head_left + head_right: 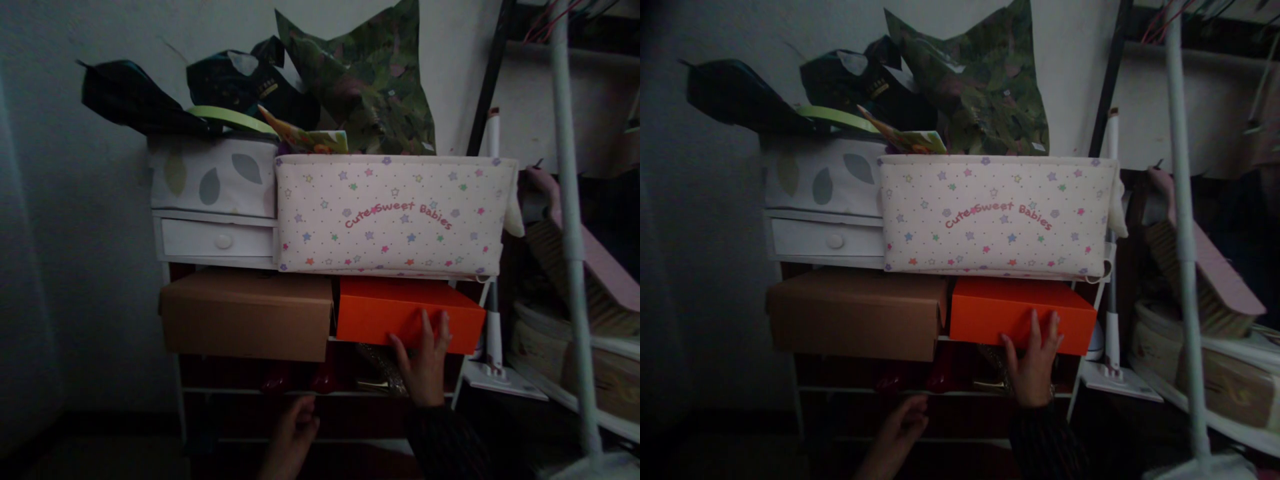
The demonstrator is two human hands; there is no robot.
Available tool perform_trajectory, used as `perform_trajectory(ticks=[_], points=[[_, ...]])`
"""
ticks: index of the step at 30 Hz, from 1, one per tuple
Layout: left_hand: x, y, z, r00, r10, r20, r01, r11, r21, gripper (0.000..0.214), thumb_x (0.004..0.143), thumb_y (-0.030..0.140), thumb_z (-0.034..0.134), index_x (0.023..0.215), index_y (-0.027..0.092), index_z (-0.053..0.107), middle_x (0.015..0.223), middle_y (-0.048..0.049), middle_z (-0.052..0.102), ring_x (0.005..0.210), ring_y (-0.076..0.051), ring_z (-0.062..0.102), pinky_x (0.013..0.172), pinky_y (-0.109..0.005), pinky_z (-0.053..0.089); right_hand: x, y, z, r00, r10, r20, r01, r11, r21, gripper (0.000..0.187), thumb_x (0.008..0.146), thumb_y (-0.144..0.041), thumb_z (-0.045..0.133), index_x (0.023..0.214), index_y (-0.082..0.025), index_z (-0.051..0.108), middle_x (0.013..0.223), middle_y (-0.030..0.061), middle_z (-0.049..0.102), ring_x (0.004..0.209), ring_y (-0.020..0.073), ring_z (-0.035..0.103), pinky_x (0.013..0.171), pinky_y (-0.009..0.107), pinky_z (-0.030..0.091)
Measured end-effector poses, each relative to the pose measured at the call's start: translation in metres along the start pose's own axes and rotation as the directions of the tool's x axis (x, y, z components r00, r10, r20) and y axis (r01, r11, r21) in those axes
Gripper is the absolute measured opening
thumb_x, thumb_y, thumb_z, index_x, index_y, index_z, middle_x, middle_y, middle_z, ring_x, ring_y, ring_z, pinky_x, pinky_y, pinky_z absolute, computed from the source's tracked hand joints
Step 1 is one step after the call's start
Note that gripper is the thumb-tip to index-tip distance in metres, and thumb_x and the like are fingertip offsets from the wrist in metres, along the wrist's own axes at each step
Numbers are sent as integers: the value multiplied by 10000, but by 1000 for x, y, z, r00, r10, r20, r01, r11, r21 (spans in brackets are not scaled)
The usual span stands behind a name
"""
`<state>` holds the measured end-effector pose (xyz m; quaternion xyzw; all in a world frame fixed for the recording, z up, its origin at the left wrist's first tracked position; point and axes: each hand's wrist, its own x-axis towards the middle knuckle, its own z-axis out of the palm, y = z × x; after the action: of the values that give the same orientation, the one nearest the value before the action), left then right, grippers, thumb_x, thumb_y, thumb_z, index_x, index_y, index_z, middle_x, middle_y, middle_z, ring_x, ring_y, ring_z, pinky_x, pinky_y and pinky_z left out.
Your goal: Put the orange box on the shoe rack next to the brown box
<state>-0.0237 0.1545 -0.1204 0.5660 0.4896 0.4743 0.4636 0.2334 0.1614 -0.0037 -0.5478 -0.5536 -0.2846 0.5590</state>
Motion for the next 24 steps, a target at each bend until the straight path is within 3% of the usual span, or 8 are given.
perform_trajectory(ticks=[3,5,8,10,13,15,18,24], points=[[6,-12,5,992,-105,-63,98,990,-100,621,627,382,650,1173,110,534,1126,-175,619,973,-264,606,883,-378,455,-35,-19,2,999,-37,-6,38,991,131,449,844,-261,581,1277,-194,486,1323,159,444,1250,268,435,1028,495,393],[9,-17,9,983,-169,-76,153,973,-175,701,620,382,646,1235,95,471,1172,-194,583,1000,-273,594,870,-379,456,-61,-30,11,961,-107,256,47,972,230,287,874,-205,507,1155,-210,562,1126,104,575,1093,203,551,922,376,492],[12,-18,16,968,-247,-54,228,944,-240,735,660,383,599,1305,95,398,1258,-220,530,1079,-294,567,848,-391,465,-87,-43,29,778,-89,622,-82,967,241,348,869,-170,449,1198,-200,559,1179,98,598,1120,196,550,969,360,472],[13,-16,20,954,-300,-29,280,918,-280,745,673,364,588,1331,92,367,1317,-233,489,1139,-307,540,842,-396,472,-96,-48,41,689,-47,723,-157,964,212,483,830,-134,449,1310,-173,485,1282,108,562,1192,210,512,1024,372,431],[11,-5,23,941,-337,24,323,879,-351,736,677,337,598,1337,102,376,1399,-217,427,1221,-303,491,862,-379,480,-100,-53,54,623,-32,781,-187,964,189,703,742,-69,453,1429,-135,318,1377,121,501,1267,241,455,1092,418,348],[6,6,24,937,-344,57,333,836,-437,763,667,324,621,1356,111,371,1449,-201,373,1279,-299,443,879,-359,480,-101,-59,58,609,-41,792,-196,960,201,789,696,-42,451,1452,-154,254,1386,121,494,1268,253,458,1106,447,313],[-3,22,25,952,-297,73,286,778,-560,850,664,296,651,1421,146,295,1502,-194,296,1324,-296,401,904,-348,473,-102,-67,62,622,3,783,-272,939,212,828,686,-34,451,1450,-275,244,1357,116,508,1162,251,558,980,410,449],[-1,17,35,983,-122,134,174,842,-510,1008,613,265,706,1478,175,196,1340,-180,544,1250,-318,494,958,-406,447,-104,-64,70,681,144,718,-408,889,209,741,746,-39,422,1407,-360,325,1248,121,530,991,227,648,826,363,529]])
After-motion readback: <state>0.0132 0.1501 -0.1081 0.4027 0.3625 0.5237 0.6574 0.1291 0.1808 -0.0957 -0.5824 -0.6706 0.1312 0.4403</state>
